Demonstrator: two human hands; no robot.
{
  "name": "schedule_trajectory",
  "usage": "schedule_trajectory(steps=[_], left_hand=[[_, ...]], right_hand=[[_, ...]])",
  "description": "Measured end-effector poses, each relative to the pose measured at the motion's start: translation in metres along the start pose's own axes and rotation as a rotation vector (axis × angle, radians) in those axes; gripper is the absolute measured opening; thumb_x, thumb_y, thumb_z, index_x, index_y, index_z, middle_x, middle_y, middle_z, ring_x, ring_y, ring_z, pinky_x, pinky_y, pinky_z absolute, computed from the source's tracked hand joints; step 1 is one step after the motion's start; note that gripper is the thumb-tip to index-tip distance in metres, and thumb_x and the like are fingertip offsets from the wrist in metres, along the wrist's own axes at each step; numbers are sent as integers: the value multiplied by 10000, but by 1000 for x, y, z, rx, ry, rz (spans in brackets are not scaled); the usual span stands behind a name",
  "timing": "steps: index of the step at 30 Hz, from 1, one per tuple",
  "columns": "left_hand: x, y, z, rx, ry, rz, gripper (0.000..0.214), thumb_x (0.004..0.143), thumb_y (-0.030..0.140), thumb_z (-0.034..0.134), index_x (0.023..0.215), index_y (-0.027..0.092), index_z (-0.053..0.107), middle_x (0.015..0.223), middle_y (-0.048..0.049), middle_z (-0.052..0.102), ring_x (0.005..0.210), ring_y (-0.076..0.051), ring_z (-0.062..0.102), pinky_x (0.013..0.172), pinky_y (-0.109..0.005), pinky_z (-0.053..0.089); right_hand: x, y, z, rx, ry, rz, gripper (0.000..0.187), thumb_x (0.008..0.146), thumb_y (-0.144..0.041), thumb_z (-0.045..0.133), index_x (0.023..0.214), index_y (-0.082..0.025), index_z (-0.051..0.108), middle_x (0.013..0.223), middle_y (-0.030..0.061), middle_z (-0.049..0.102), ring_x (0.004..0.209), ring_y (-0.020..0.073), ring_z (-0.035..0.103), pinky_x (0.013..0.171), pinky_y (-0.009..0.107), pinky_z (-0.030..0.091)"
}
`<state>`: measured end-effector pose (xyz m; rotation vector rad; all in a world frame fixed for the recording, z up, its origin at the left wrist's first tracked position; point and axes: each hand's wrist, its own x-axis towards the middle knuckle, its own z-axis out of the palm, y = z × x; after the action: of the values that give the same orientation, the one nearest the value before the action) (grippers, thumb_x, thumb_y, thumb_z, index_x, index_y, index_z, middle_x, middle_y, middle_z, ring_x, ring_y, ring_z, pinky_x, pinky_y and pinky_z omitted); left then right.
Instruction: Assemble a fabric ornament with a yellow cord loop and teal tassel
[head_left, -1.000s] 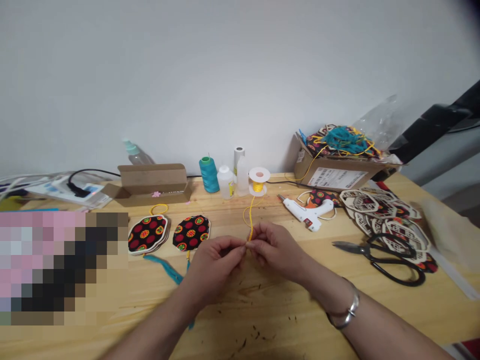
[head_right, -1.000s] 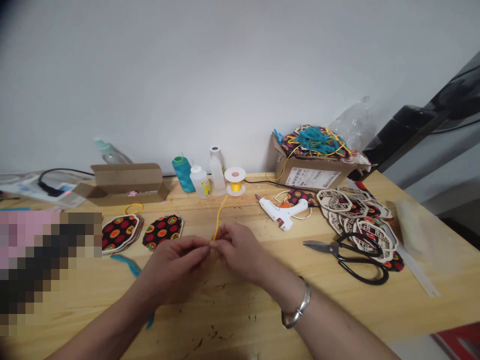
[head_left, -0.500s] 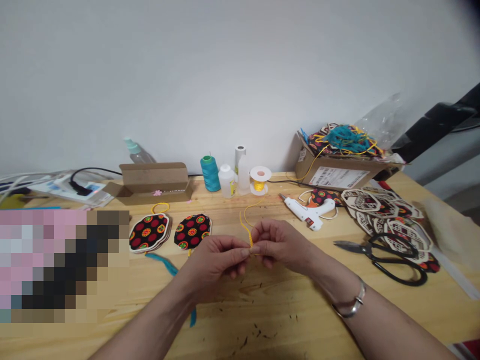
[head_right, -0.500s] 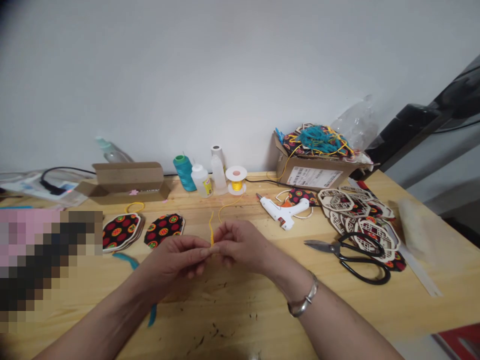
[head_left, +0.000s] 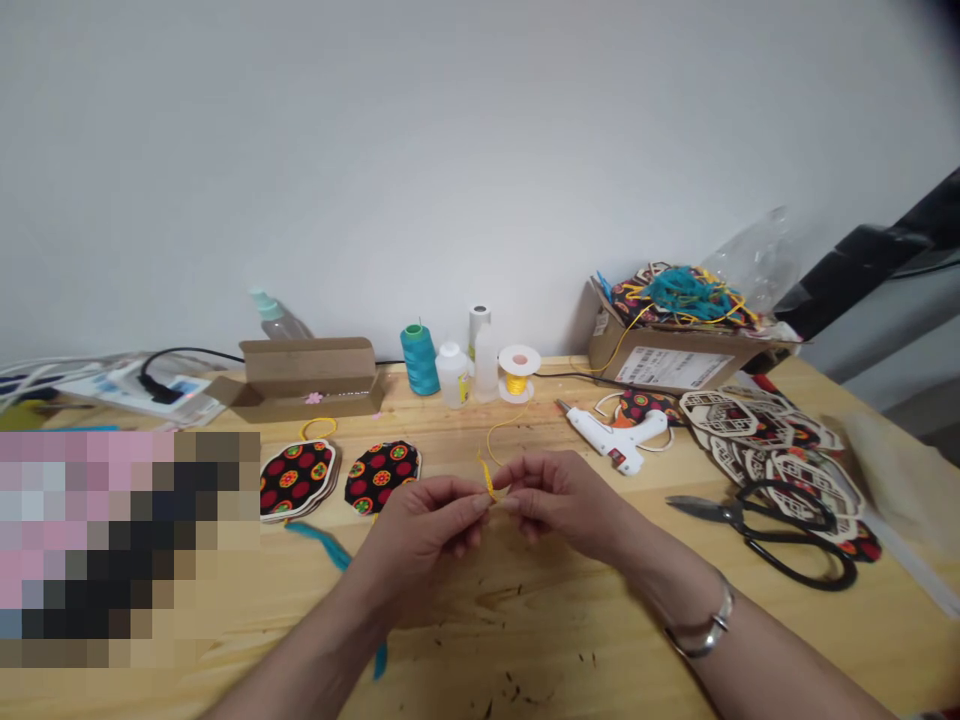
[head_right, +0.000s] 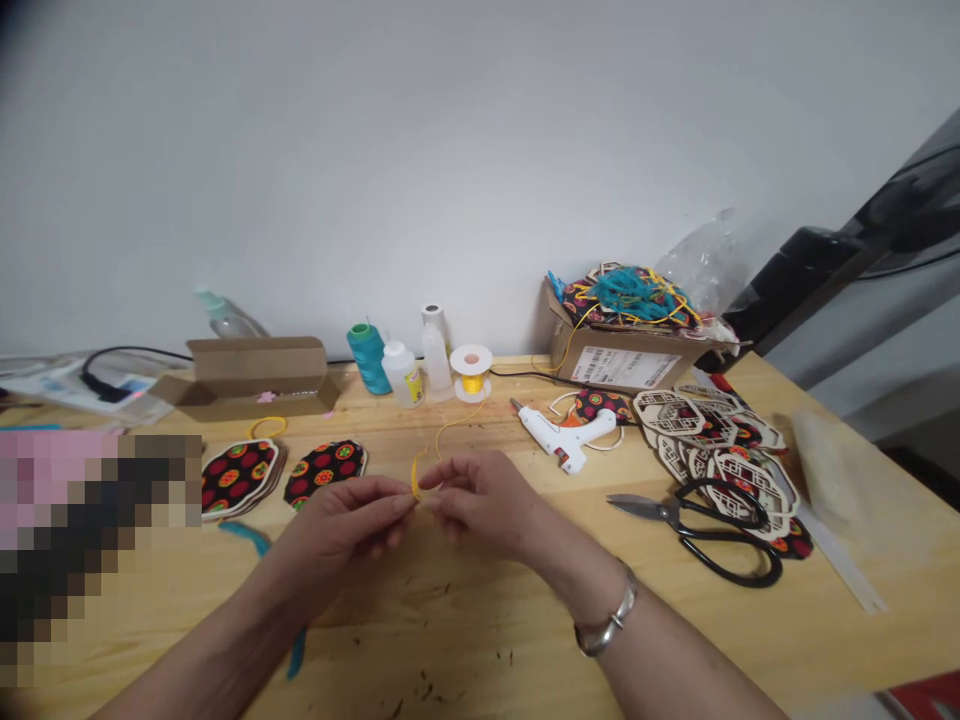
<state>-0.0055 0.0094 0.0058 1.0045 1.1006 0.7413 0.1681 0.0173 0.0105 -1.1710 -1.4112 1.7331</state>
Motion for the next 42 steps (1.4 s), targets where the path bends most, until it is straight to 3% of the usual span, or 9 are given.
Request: schedule_trajectory(steps=[5,9,12,18,24,30,42], left_hand=[[0,1,0,-9,44,30,156,681,297,665,659,143,661,503,29,545,458,-61,425,445,-171,312],[0,4,2,21,87,51,165,666,299,663,624,140,657,493,26,533,454,-70,413,444,-184,308],[0,5,3,44,120,63,161,662,301,662,646,142,671,478,32,519,451,-70,399,445,-186,296],[-3,6,3,102,135,95,163,681,313,650,676,156,691,513,32,542,492,-77,415,481,-186,309],[-5,7,6,151,134,64,180,682,316,633,714,151,698,622,-7,625,578,-122,507,543,-214,362],[-3,6,6,140,141,87,180,674,321,643,677,147,690,480,37,512,471,-81,409,475,-193,308],[-4,6,6,83,96,62,192,682,336,654,698,148,688,485,45,503,467,-69,391,466,-189,282]], right_hand=[[0,3,-1,-180,50,-60,106,733,-218,543,681,-143,596,507,-43,501,454,62,453,446,188,330],[-1,-1,1,-208,126,-85,110,725,-229,560,662,-145,592,522,-36,521,480,74,469,477,199,358],[-1,-5,5,-146,186,-36,112,706,-249,588,678,-141,588,529,-34,540,473,76,506,468,194,359],[-1,-2,16,138,129,56,260,694,-382,618,736,-146,518,657,-18,594,431,71,556,379,164,301],[2,6,21,91,193,26,242,658,-330,664,753,-137,553,537,-25,589,429,69,510,412,180,355],[3,4,19,136,218,-5,155,659,-279,623,656,-143,550,516,-37,564,400,63,506,386,176,328],[3,6,15,55,230,-53,103,669,-239,600,652,-149,552,516,-46,539,396,59,474,399,189,348]])
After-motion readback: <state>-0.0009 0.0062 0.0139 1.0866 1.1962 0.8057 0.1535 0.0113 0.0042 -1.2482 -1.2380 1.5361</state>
